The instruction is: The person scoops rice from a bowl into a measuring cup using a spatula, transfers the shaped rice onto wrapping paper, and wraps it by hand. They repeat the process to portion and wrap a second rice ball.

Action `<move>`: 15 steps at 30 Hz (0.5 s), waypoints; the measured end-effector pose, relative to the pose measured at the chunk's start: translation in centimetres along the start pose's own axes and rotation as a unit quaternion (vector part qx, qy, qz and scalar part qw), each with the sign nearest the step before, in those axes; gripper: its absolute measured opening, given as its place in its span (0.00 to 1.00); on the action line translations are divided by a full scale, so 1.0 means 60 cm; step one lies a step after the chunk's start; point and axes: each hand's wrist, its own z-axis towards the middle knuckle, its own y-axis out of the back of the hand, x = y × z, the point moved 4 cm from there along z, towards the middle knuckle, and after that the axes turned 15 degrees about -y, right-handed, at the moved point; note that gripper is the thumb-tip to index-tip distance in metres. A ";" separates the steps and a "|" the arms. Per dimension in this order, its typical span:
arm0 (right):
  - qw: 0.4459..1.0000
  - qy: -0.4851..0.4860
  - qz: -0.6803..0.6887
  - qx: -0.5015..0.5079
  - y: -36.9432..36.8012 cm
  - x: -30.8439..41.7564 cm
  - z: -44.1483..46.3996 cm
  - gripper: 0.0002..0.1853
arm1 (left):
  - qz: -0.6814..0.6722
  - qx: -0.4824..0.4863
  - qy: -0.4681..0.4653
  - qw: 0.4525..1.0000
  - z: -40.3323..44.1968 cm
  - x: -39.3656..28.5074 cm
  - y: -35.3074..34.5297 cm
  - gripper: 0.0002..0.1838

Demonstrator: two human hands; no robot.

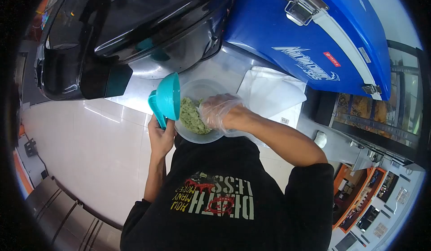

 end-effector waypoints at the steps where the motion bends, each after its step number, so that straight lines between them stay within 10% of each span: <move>1: 0.999 -0.011 0.030 -0.005 -0.003 0.001 -0.003 0.14 | -0.005 0.001 0.000 1.000 -0.002 0.000 0.000 0.03; 15: 0.986 0.082 0.142 -0.036 0.007 -0.038 -0.038 0.13 | -0.046 0.060 0.047 0.996 -0.003 -0.024 0.014 0.06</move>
